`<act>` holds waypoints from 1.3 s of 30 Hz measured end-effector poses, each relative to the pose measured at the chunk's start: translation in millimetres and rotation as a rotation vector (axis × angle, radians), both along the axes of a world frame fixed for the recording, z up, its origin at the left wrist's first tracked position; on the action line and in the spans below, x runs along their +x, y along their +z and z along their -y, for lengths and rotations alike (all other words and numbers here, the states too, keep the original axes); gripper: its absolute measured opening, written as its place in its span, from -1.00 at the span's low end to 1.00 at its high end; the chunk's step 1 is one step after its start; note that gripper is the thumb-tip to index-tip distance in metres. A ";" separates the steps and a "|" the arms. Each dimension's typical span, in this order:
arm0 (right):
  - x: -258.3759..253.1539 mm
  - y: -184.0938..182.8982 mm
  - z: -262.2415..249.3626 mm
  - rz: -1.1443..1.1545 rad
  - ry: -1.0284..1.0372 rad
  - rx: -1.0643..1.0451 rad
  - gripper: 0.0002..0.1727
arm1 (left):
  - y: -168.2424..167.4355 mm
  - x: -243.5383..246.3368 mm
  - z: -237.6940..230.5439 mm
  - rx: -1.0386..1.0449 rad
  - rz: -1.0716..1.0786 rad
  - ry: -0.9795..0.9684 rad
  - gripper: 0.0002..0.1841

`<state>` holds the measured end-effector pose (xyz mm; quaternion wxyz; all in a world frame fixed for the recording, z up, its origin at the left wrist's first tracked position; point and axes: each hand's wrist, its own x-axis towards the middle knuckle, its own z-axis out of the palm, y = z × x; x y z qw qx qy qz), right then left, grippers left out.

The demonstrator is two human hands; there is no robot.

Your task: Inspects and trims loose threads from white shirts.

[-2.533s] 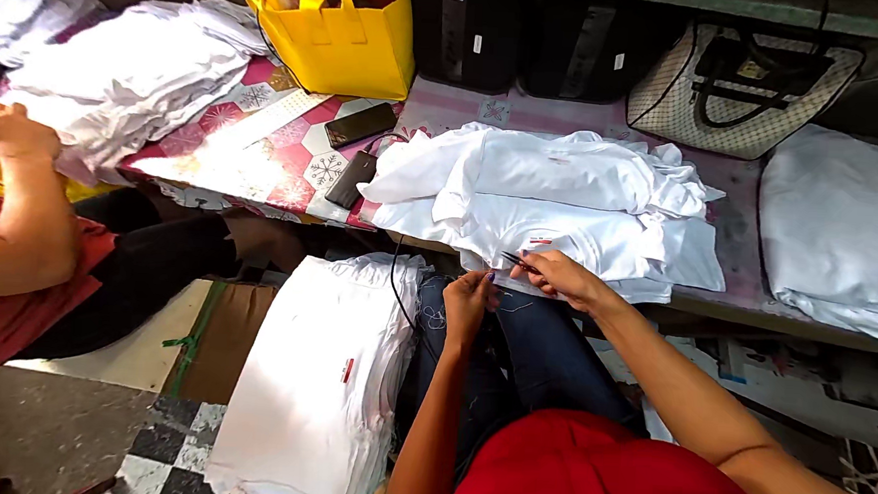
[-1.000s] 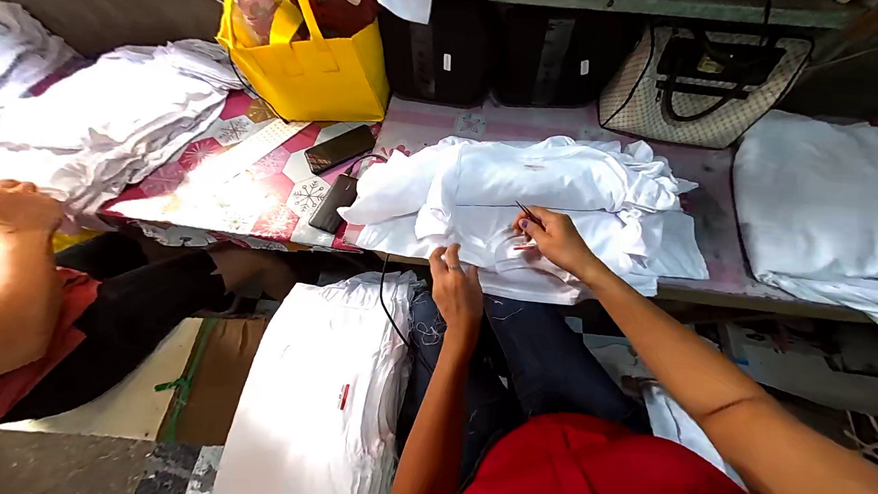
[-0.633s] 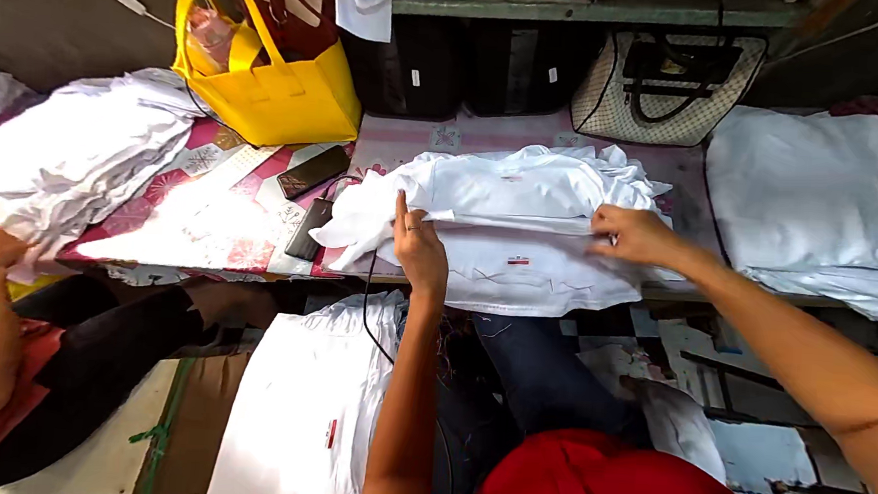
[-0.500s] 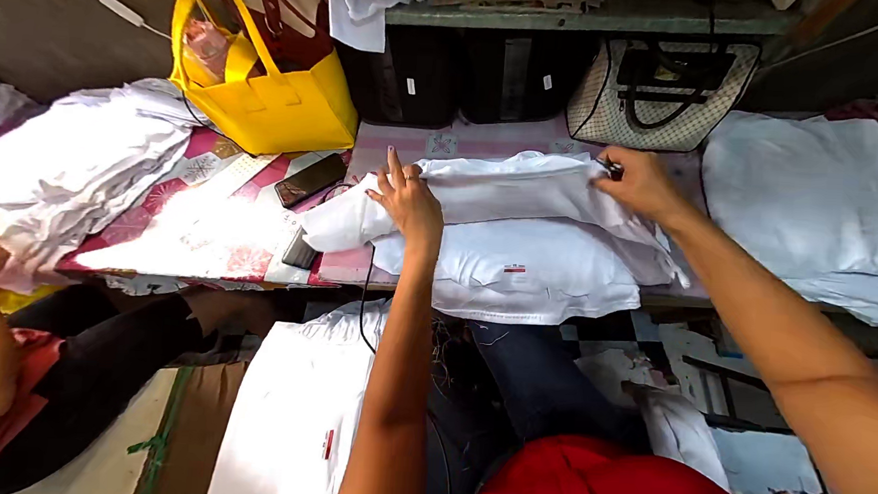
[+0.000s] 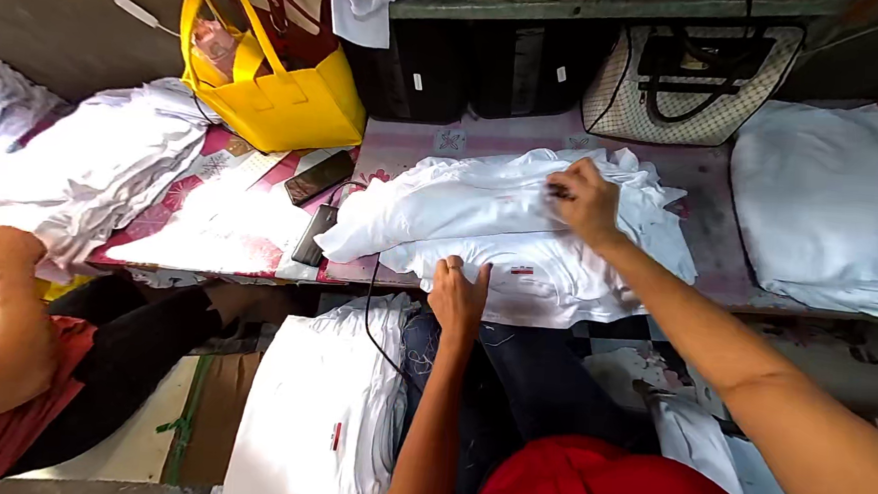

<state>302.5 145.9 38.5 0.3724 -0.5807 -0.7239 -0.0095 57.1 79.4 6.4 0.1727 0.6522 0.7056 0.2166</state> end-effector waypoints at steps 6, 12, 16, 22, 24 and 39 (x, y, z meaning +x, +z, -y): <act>-92.4 -49.0 12.1 0.092 0.563 -0.237 -0.66 | 4.9 -2.6 14.8 -0.099 0.073 0.094 -0.70; -103.0 -18.6 -12.7 -0.139 0.579 -0.595 -0.77 | -1.3 -23.0 10.1 -0.129 1.173 0.211 -0.81; -112.4 -12.0 -19.2 -0.547 0.383 -0.836 -0.80 | -10.3 -14.3 -0.9 -0.314 1.899 0.340 -0.77; -120.4 -29.1 -18.6 -0.866 0.310 -0.912 -0.96 | -34.1 -9.2 23.0 0.026 1.242 0.202 -0.72; -119.4 -31.9 -17.9 -0.861 0.313 -0.901 -0.94 | -41.0 -20.0 37.0 0.000 1.156 0.212 -0.87; -104.3 -11.1 19.5 -0.543 0.175 -0.742 -0.49 | -41.8 -35.4 26.6 0.070 1.022 0.141 -0.85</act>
